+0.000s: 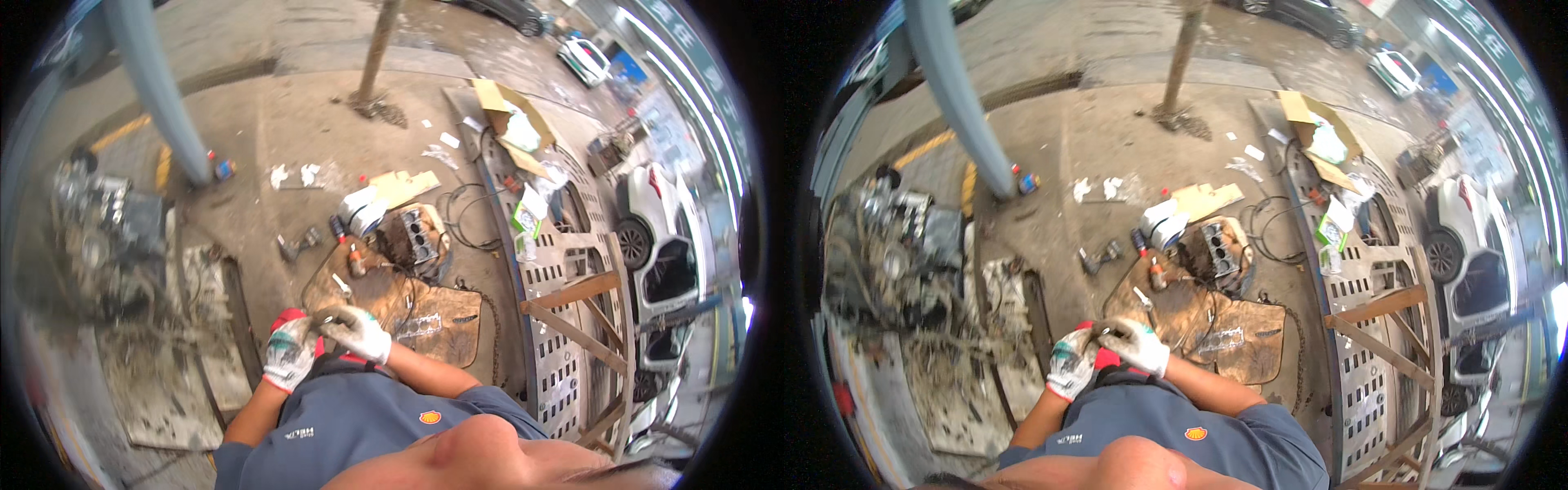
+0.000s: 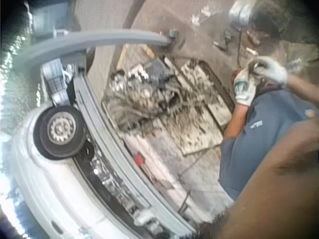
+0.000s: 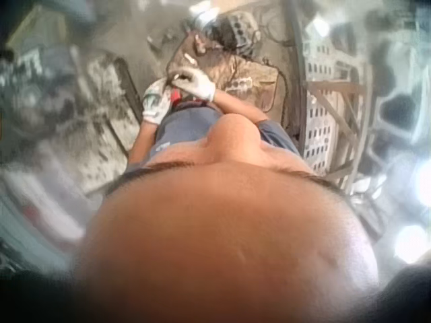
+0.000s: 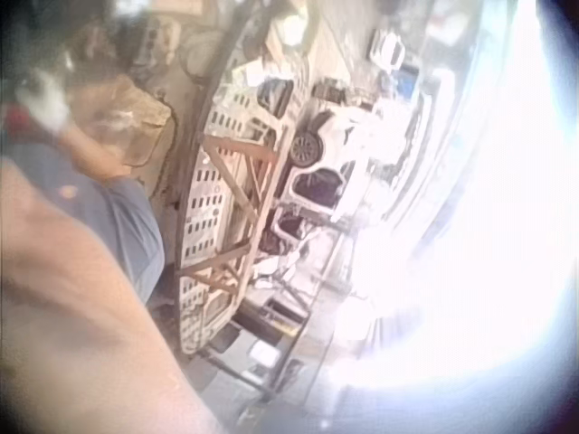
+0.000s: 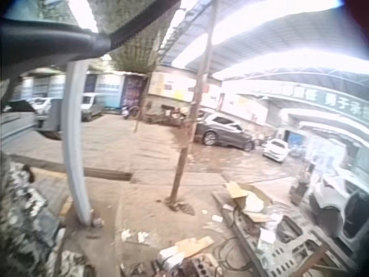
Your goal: The person works on a car engine placed on a metal stand, using pliers to adjust components and handling hoses and parts. The person repeatedly repositions the engine and manipulates various engine components throughout the clip.
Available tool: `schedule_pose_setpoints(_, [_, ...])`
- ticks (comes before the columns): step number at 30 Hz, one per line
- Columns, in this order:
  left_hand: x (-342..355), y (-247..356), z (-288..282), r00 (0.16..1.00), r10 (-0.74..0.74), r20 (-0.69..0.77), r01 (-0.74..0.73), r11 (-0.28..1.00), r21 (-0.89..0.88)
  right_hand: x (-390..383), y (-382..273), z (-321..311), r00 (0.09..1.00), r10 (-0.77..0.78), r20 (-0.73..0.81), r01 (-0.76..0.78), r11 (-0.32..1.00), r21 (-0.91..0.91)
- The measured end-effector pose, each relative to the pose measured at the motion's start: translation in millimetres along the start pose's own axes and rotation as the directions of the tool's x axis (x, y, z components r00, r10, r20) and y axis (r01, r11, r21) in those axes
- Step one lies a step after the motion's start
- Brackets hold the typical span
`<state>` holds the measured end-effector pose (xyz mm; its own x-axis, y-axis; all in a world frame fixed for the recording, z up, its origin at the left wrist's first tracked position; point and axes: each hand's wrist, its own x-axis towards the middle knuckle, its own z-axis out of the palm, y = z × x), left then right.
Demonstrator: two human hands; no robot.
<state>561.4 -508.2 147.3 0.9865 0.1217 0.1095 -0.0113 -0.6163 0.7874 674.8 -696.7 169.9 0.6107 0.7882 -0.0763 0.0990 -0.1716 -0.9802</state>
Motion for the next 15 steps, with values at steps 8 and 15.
schedule_pose_setpoints(8, [137.0,-87.8,-20.2,0.997,-0.033,-0.066,0.033,0.999,-0.002,163.6,38.2,-46.4,0.977,-0.204,-0.066,0.178,0.942,-0.286])
schedule_pose_setpoints(15, [238.0,-169.1,-90.3,0.966,-0.002,-0.259,0.002,1.000,-0.001,358.2,22.8,-50.6,0.957,-0.264,0.116,0.286,0.919,-0.270])
